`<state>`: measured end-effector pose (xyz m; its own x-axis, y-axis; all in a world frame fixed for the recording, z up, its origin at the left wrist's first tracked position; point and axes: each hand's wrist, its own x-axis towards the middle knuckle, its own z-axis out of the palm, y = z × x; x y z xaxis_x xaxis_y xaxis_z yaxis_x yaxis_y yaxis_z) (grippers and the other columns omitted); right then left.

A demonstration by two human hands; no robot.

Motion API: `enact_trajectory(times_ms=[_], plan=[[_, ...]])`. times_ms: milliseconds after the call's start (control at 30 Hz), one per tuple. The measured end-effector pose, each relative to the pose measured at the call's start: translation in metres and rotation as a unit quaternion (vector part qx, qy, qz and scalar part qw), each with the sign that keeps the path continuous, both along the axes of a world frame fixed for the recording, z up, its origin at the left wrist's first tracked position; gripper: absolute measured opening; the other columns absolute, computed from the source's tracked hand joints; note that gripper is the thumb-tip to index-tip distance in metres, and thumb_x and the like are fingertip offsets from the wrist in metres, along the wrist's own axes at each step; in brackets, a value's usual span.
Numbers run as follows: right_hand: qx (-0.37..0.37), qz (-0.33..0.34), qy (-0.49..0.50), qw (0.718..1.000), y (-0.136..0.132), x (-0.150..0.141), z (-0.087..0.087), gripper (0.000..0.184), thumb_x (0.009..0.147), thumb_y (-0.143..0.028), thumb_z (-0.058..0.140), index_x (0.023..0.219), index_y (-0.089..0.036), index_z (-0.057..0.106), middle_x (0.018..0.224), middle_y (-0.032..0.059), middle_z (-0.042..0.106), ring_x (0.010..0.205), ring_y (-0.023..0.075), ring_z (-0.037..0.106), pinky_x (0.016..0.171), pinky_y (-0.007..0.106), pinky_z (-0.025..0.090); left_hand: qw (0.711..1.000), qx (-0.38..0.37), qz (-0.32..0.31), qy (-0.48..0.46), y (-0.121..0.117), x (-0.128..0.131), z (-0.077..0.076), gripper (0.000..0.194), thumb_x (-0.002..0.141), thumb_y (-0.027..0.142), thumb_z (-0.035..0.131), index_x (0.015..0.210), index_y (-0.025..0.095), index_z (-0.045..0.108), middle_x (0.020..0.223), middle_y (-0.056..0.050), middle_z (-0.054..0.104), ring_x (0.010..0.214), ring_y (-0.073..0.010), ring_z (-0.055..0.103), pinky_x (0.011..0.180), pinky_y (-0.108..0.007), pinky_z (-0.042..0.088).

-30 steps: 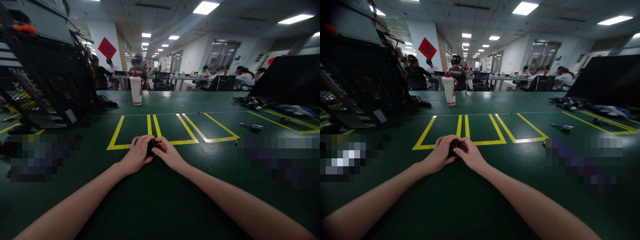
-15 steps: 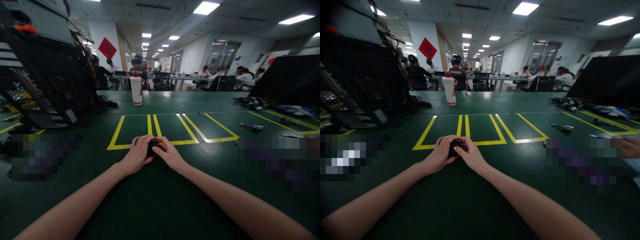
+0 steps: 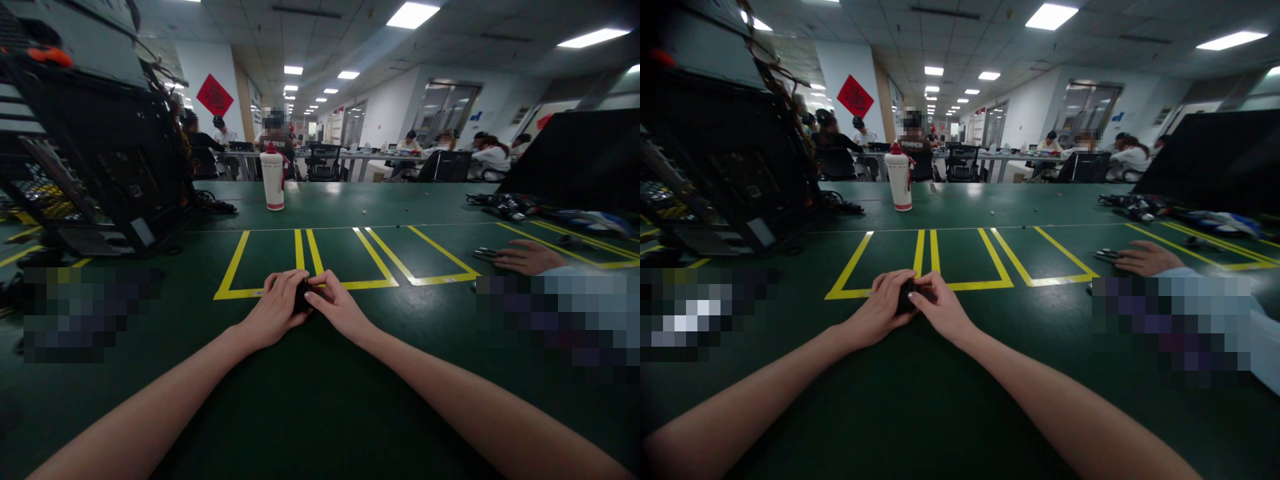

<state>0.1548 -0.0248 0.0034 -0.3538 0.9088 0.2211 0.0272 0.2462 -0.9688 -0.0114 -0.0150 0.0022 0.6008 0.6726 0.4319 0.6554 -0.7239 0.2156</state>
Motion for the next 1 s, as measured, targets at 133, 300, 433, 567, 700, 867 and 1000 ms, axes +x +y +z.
enact_trajectory(times_ms=[133,300,433,567,700,867,1000], plan=[[0.010,-0.019,-0.007,1.000,0.0015,-0.0004,-0.0019,0.019,0.077,-0.023,0.051,0.096,-0.023,0.045,0.104,0.0012,0.048,0.104,0.0163,0.047,0.090,0.036,0.042,1.000,0.005,0.003,0.000,0.0010,0.0010,-0.0013,0.057,0.075,0.021,0.054,0.122,0.017,0.022,0.123,-0.012,0.037,0.115,-0.0249,0.035,0.096,-0.045,0.026],[0.002,-0.012,-0.024,1.000,0.0029,0.0012,-0.0018,0.022,0.077,-0.025,0.051,0.099,-0.022,0.046,0.106,0.0030,0.048,0.107,0.0183,0.046,0.092,0.039,0.040,1.000,0.007,-0.003,-0.006,0.0016,0.0013,-0.0025,0.058,0.075,0.020,0.053,0.123,0.018,0.020,0.123,-0.012,0.037,0.115,-0.0257,0.035,0.095,-0.047,0.027],[0.001,0.002,-0.009,1.000,0.0014,0.0021,-0.0005,0.020,0.075,-0.023,0.054,0.094,-0.024,0.045,0.105,0.0009,0.048,0.105,0.0177,0.047,0.089,0.038,0.043,1.000,0.009,-0.001,-0.003,0.0015,0.0007,-0.0018,0.057,0.075,0.021,0.053,0.123,0.018,0.021,0.123,-0.012,0.037,0.115,-0.0252,0.034,0.096,-0.045,0.026],[-0.010,0.010,0.001,1.000,-0.0007,0.0020,0.0011,0.014,0.079,-0.025,0.049,0.092,-0.025,0.045,0.104,0.0005,0.047,0.102,0.0173,0.049,0.084,0.036,0.047,1.000,0.005,-0.002,0.001,0.0014,0.0003,-0.0010,0.057,0.076,0.022,0.052,0.123,0.017,0.021,0.124,-0.013,0.036,0.116,-0.0249,0.034,0.096,-0.044,0.026],[-0.009,0.008,0.010,1.000,-0.0005,0.0013,0.0004,0.014,0.079,-0.024,0.049,0.092,-0.024,0.046,0.104,0.0006,0.047,0.102,0.0170,0.049,0.083,0.035,0.048,1.000,0.010,-0.001,-0.005,0.0010,0.0001,-0.0013,0.057,0.076,0.022,0.053,0.122,0.017,0.021,0.123,-0.013,0.037,0.115,-0.0255,0.035,0.096,-0.046,0.027],[0.006,-0.008,-0.016,1.000,-0.0001,0.0012,-0.0006,0.027,0.076,-0.023,0.053,0.102,-0.024,0.044,0.110,0.0027,0.046,0.106,0.0179,0.047,0.091,0.038,0.042,1.000,-0.002,-0.001,0.004,-0.0006,0.0002,0.0008,0.056,0.076,0.021,0.052,0.123,0.017,0.021,0.124,-0.012,0.036,0.116,-0.0249,0.034,0.096,-0.045,0.027],[0.011,0.000,-0.028,1.000,0.0013,0.0021,-0.0019,0.026,0.076,-0.023,0.053,0.101,-0.023,0.045,0.110,0.0029,0.047,0.107,0.0183,0.046,0.091,0.039,0.041,1.000,-0.003,0.001,0.005,0.0002,0.0006,0.0003,0.055,0.076,0.021,0.052,0.123,0.017,0.022,0.123,-0.012,0.036,0.115,-0.0244,0.034,0.096,-0.044,0.026]])
